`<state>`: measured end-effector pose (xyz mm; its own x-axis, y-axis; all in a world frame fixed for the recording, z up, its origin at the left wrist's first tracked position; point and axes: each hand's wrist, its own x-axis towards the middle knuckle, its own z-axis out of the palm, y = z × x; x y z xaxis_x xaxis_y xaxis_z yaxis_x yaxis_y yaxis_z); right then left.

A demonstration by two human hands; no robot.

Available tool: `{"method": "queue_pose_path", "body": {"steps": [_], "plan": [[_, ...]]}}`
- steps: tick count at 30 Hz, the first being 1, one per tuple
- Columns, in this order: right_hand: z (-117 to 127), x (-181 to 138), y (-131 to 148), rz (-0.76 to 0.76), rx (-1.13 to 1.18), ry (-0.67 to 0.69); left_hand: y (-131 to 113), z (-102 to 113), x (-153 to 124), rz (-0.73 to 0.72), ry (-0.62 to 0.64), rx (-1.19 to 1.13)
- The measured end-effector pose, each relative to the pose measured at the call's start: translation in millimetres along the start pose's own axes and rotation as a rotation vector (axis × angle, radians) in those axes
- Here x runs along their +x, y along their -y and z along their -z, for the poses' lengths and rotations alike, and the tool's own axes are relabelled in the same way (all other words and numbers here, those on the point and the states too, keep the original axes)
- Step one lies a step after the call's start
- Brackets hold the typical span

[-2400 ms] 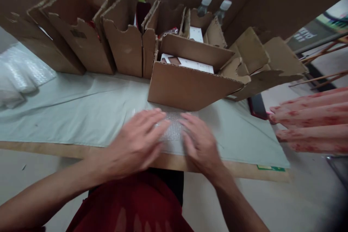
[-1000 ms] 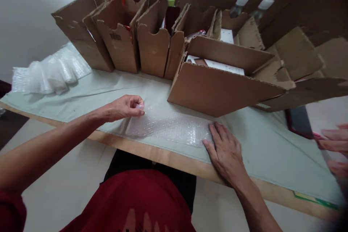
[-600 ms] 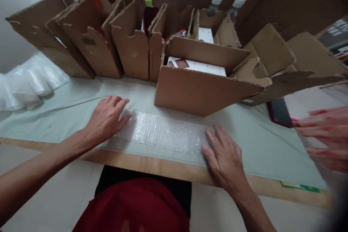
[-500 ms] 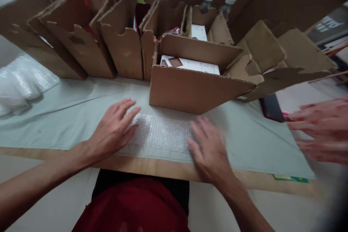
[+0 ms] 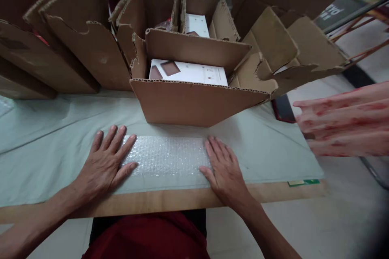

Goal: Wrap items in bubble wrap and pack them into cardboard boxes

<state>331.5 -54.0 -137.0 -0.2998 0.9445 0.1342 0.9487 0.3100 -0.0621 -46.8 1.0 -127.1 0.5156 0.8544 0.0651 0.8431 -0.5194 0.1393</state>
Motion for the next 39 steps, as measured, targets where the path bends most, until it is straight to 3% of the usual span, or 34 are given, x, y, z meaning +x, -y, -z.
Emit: {"method": "queue_pose_path", "body": {"steps": [3,6,8,10,13,15,17,19,23,26,29,32,36,39], "plan": [[3.4,-16.6,-18.9,-0.069,-0.069,-0.016,-1.1,-0.6,0.2,-0.003,-0.001,0.033],[11.1,-15.8,-10.7,-0.157,-0.073,-0.08,-5.4,4.1,2.7,-0.023,-0.045,0.052],[19.3,-4.2,14.0,-0.155,-0.018,-0.135,-13.4,10.0,6.5,-0.056,-0.104,0.051],[26.4,15.7,49.9,-0.056,0.082,-0.146,-24.0,13.8,11.2,-0.119,-0.139,0.031],[25.6,50.1,95.1,0.151,0.236,-0.055,-33.8,9.7,13.9,-0.228,-0.119,-0.007],[18.1,61.7,100.3,0.208,0.279,0.027,-31.3,3.0,10.0,-0.251,-0.075,0.005],[9.6,55.3,82.1,0.177,0.263,0.1,-23.6,-2.1,1.9,-0.233,-0.036,0.036],[3.5,32.9,47.0,0.078,0.203,0.129,-15.7,-3.4,-7.1,-0.209,-0.013,0.053],[6.1,-22.4,-29.9,-0.196,0.091,-0.012,-2.6,3.8,-15.1,-0.163,0.013,-0.064],[19.0,-38.1,-57.9,-0.263,0.114,-0.106,15.5,15.1,-12.3,0.055,-0.069,-0.227],[26.6,-20.3,-56.2,-0.208,0.189,-0.118,37.6,25.8,-9.6,0.277,-0.101,-0.238],[20.2,15.1,-43.0,-0.132,0.238,-0.095,47.5,27.8,-9.1,0.329,-0.05,-0.182],[7.9,45.5,-34.3,-0.106,0.288,-0.135,32.6,20.2,-7.3,0.341,-0.09,-0.179],[16.4,39.2,-31.6,-0.167,0.364,-0.156,16.2,22.3,-6.1,0.374,-0.175,-0.289]]}}
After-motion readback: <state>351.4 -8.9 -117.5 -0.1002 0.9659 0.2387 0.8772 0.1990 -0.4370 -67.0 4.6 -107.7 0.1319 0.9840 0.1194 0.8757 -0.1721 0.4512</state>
